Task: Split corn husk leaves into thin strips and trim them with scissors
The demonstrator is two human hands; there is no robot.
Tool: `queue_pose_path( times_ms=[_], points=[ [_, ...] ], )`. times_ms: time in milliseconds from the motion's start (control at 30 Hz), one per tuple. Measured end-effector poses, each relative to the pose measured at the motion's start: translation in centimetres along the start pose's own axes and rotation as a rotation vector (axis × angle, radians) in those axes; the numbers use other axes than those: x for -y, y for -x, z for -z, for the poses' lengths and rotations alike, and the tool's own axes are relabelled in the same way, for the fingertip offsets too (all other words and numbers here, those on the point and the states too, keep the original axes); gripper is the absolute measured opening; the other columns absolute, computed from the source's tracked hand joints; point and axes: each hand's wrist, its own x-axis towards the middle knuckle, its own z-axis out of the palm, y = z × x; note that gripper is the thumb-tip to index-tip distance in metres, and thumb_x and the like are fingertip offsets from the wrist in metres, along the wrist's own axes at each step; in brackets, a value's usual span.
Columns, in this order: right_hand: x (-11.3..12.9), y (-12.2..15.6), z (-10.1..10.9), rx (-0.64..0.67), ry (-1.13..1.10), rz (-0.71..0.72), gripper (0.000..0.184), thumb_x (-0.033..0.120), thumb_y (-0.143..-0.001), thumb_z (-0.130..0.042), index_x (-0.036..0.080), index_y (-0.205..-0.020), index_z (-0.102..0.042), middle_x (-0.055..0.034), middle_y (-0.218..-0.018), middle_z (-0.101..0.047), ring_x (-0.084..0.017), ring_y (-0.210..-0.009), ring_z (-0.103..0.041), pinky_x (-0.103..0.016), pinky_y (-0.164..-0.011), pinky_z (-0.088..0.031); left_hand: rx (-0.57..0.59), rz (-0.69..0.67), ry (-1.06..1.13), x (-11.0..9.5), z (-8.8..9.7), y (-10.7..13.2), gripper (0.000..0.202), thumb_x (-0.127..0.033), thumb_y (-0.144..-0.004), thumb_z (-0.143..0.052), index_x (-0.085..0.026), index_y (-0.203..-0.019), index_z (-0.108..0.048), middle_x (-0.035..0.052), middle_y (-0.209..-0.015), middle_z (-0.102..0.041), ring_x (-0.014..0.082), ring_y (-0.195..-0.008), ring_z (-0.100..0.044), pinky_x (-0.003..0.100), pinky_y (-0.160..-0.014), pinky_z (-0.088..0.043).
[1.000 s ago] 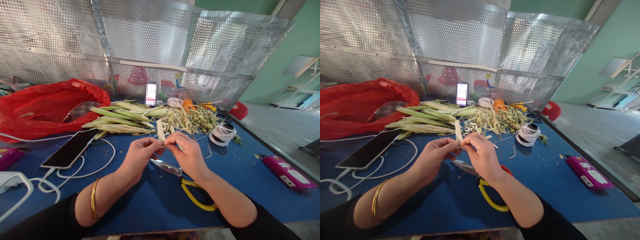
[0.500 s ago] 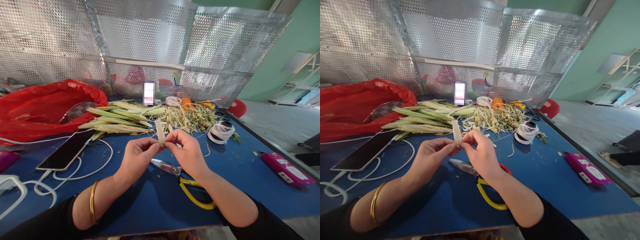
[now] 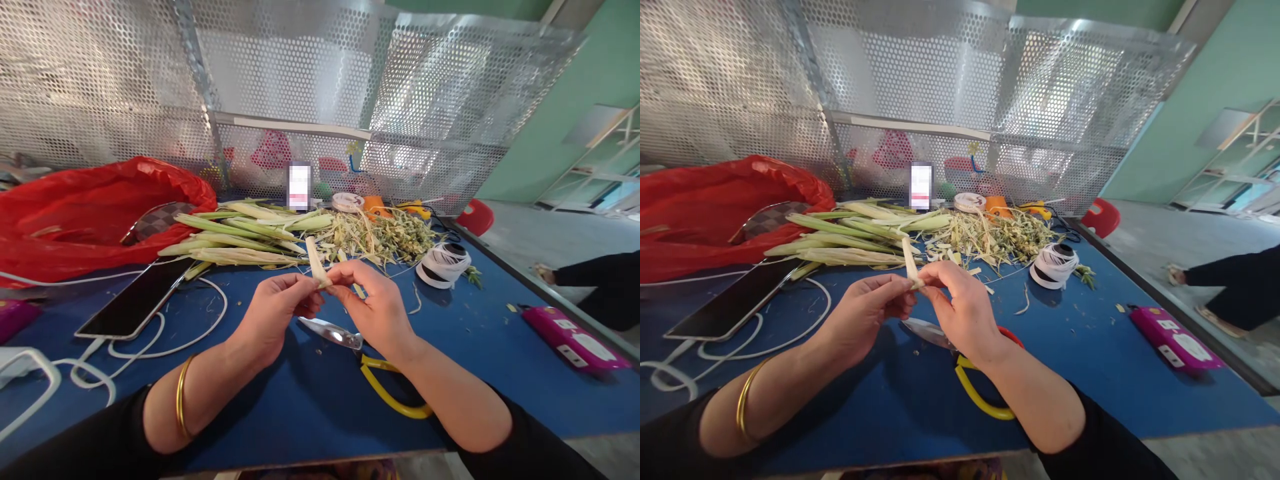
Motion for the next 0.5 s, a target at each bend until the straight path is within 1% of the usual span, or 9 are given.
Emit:
queue_pose_path(
  times_ms=[100, 200, 300, 367, 500],
  points=[
    [-0.08, 0.05, 0.07, 0.013, 0.095, 0.094, 0.013, 0.012, -0.087, -0.053, 0.022, -0.090, -0.061, -0.0028, -0.085, -0.063, -0.015, -0.077, -0.060, -0.027, -0.071, -0.048, 0.022, 0.047, 0.034, -0.02, 0.05, 0.02, 0.022, -0.033, -0.072, -0.068, -0.014, -0.060, -0.064, 0.0003, -0.060, -0.061, 0.0086, -0.054, -0.052, 0.021, -0.055, -0.041],
    [-0.10, 0.08, 0.08, 0.000, 0.117, 0.116, 0.014, 0.012, -0.088, -0.052, 0.023, -0.086, -0.061, -0.0027, -0.082, -0.062, -0.015, -0.075, -0.060, -0.027, -0.070, -0.048, 0.026, 0.080, 0.062, -0.15, 0.04, 0.12, 0.020, -0.032, -0.069, -0.069, -0.015, -0.062, -0.064, 0.0005, -0.062, -0.062, 0.0100, -0.058, -0.054, 0.021, -0.055, -0.042],
    [-0.07, 0.10, 0.04, -0.008, 0.114, 0.108, 0.014, 0.013, -0.088, -0.053, 0.022, -0.083, -0.061, -0.0024, -0.080, -0.061, -0.015, -0.074, -0.058, -0.027, -0.069, -0.047, 0.035, 0.098, 0.079, -0.21, 0.04, 0.16, 0.017, -0.031, -0.066, -0.072, -0.015, -0.066, -0.066, 0.0011, -0.065, -0.063, 0.0115, -0.062, -0.056, 0.022, -0.056, -0.043],
    [-0.01, 0.07, -0.01, -0.013, 0.094, 0.087, 0.012, 0.013, -0.087, -0.054, 0.022, -0.081, -0.060, -0.0021, -0.079, -0.060, -0.015, -0.073, -0.057, -0.027, -0.068, -0.047, 0.039, 0.085, 0.073, -0.15, 0.04, 0.12, 0.018, -0.031, -0.066, -0.072, -0.015, -0.066, -0.066, 0.0012, -0.064, -0.063, 0.0119, -0.062, -0.056, 0.022, -0.056, -0.043],
    [0.23, -0.04, -0.06, -0.010, 0.016, -0.028, 0.008, 0.017, -0.086, -0.057, 0.020, -0.078, -0.059, -0.0017, -0.076, -0.062, -0.014, -0.069, -0.057, -0.026, -0.067, -0.046, 0.012, -0.019, -0.032, -0.03, -0.02, 0.10, 0.015, -0.029, -0.068, -0.070, -0.014, -0.067, -0.066, 0.0019, -0.063, -0.064, 0.0125, -0.061, -0.057, 0.022, -0.058, -0.044]
  ],
)
